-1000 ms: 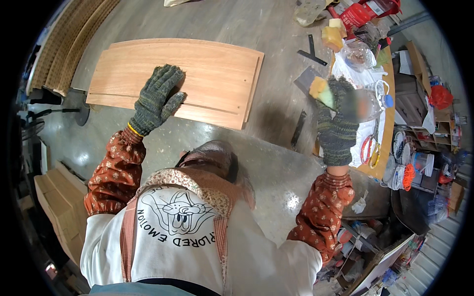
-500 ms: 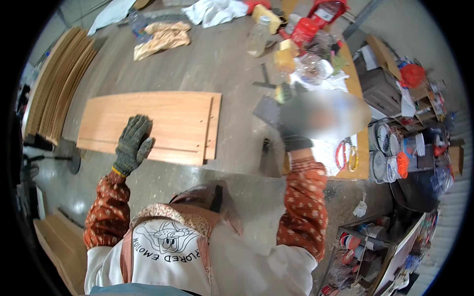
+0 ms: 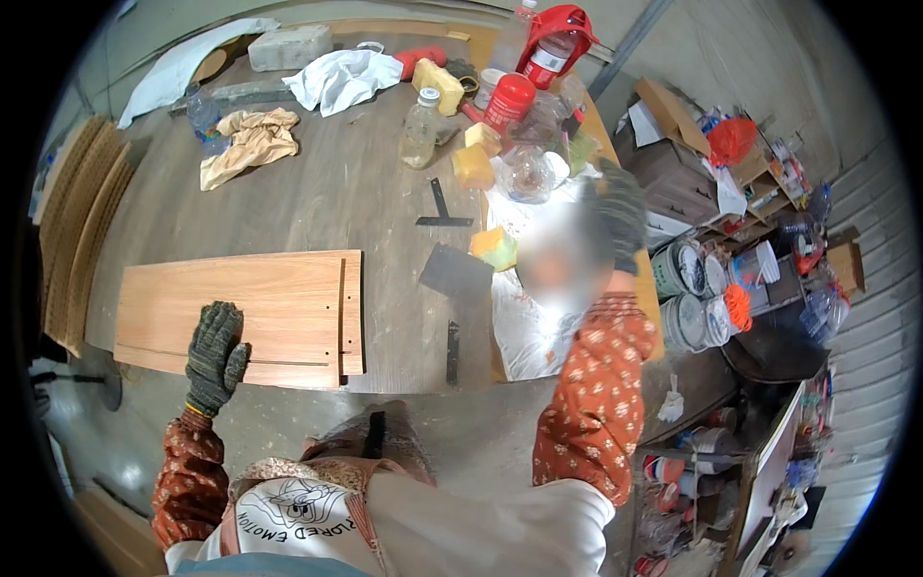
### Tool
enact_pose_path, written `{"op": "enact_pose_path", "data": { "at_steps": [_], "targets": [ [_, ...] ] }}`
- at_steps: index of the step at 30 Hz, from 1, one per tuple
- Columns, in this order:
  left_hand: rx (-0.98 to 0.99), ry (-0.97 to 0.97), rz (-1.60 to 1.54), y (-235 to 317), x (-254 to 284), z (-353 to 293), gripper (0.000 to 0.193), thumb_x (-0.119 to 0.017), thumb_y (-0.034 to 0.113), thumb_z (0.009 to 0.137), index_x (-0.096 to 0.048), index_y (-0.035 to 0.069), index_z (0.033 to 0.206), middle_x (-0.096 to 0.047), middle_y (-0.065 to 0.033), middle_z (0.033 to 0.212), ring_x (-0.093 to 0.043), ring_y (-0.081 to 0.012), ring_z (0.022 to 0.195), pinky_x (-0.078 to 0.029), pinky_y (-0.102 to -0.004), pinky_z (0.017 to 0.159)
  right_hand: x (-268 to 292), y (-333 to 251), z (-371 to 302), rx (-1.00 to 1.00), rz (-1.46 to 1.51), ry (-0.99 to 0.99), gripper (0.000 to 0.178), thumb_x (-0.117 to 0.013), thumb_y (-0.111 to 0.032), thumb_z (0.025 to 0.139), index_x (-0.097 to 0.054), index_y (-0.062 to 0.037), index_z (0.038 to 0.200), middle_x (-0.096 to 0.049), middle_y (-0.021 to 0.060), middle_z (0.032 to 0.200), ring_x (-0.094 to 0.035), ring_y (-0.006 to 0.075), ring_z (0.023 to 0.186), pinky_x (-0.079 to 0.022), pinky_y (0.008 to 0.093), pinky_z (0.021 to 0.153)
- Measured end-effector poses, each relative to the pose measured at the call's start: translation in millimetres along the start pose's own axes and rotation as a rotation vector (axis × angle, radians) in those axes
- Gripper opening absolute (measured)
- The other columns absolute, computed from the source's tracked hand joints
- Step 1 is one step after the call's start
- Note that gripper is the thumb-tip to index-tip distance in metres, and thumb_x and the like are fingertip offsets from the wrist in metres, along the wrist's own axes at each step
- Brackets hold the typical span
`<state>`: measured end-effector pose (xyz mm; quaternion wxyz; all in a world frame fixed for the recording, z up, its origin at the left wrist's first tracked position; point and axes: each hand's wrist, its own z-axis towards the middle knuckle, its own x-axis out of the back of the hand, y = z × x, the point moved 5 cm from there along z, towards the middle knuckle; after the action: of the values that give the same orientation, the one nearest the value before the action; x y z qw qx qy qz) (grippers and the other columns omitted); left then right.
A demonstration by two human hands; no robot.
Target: The person sands wooden panels by hand using sponges and a cloth. They wipe the surface with a cloth, apply a liquid from a bottle, and rub different areas of the panel with sanding sponges.
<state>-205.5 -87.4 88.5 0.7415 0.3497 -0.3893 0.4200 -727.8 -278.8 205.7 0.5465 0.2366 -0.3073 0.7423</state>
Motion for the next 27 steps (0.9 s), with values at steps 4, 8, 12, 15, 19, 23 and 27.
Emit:
{"op": "enact_pose_path", "data": {
  "at_steps": [4, 8, 12, 15, 19, 23, 27],
  "targets": [
    [0.034, -0.053, 0.037, -6, -1, -2, 0.045, -0.061, 0.018, 0.085, -0.055, 0.000, 0.125, -0.053, -0.0200, 0.129, -0.044, -0.0385, 0.126, -0.030, -0.0500, 0.109, -25, 99, 5, -0.453, -0.369, -0.421, 0.052, -0.063, -0.039, 0.079, -0.059, -0.0097, 0.121, -0.059, 0.0190, 0.120, -0.054, 0.0331, 0.115, -0.042, 0.0409, 0.096],
    [-0.034, -0.007, 0.048, -10, -5, -1, 0.043, -0.058, 0.018, 0.088, -0.053, -0.003, 0.125, -0.052, -0.0206, 0.130, -0.045, -0.0379, 0.126, -0.031, -0.0479, 0.109, -84, 215, -50, -0.594, -0.124, -0.624, 0.055, -0.064, -0.041, 0.079, -0.058, -0.0058, 0.120, -0.059, 0.0193, 0.115, -0.055, 0.0317, 0.107, -0.043, 0.0395, 0.091],
    [0.048, -0.084, 0.017, -8, 4, 2, 0.045, -0.059, 0.018, 0.087, -0.053, 0.000, 0.127, -0.051, -0.0206, 0.131, -0.043, -0.0380, 0.127, -0.029, -0.0481, 0.110, -88, 211, -49, -0.578, -0.240, -0.708, 0.043, -0.064, -0.037, 0.081, -0.063, -0.0047, 0.110, -0.064, 0.0167, 0.097, -0.062, 0.0310, 0.085, -0.048, 0.0383, 0.075],
    [0.024, -0.075, 0.019, -12, -2, 2, 0.046, -0.059, 0.019, 0.086, -0.052, 0.000, 0.128, -0.051, -0.0204, 0.131, -0.043, -0.0380, 0.127, -0.029, -0.0481, 0.110, -63, 192, -21, -0.597, -0.127, -0.690, 0.036, -0.063, -0.034, 0.082, -0.066, -0.0038, 0.101, -0.068, 0.0148, 0.084, -0.066, 0.0306, 0.068, -0.052, 0.0375, 0.063],
    [0.031, -0.037, 0.014, -8, -2, 3, 0.046, -0.062, 0.018, 0.085, -0.053, 0.001, 0.126, -0.052, -0.0198, 0.130, -0.044, -0.0377, 0.125, -0.031, -0.0488, 0.109, -6, 152, -3, -0.644, 0.224, -0.499, 0.025, -0.060, -0.029, 0.086, -0.064, -0.0043, 0.083, -0.059, 0.0035, 0.063, -0.052, 0.0146, 0.047, -0.042, 0.0285, 0.045],
    [0.015, -0.011, 0.024, -8, -5, 4, 0.045, -0.062, 0.017, 0.085, -0.053, 0.000, 0.126, -0.052, -0.0196, 0.130, -0.045, -0.0375, 0.125, -0.032, -0.0486, 0.108, 45, 113, 0, -0.646, 0.439, -0.308, 0.018, -0.056, -0.021, 0.090, -0.069, -0.0088, 0.090, -0.059, 0.0024, 0.066, -0.053, 0.0133, 0.055, -0.042, 0.0270, 0.051],
    [-0.005, 0.031, 0.059, -10, 0, -5, 0.043, -0.060, 0.018, 0.087, -0.054, -0.001, 0.125, -0.052, -0.0192, 0.130, -0.046, -0.0360, 0.124, -0.033, -0.0457, 0.108, 65, 37, -22, -0.373, 0.663, -0.218, 0.019, -0.054, -0.012, 0.092, -0.065, -0.0020, 0.105, -0.063, 0.0019, 0.084, -0.052, 0.0085, 0.065, -0.043, 0.0223, 0.058]
  ]
}}
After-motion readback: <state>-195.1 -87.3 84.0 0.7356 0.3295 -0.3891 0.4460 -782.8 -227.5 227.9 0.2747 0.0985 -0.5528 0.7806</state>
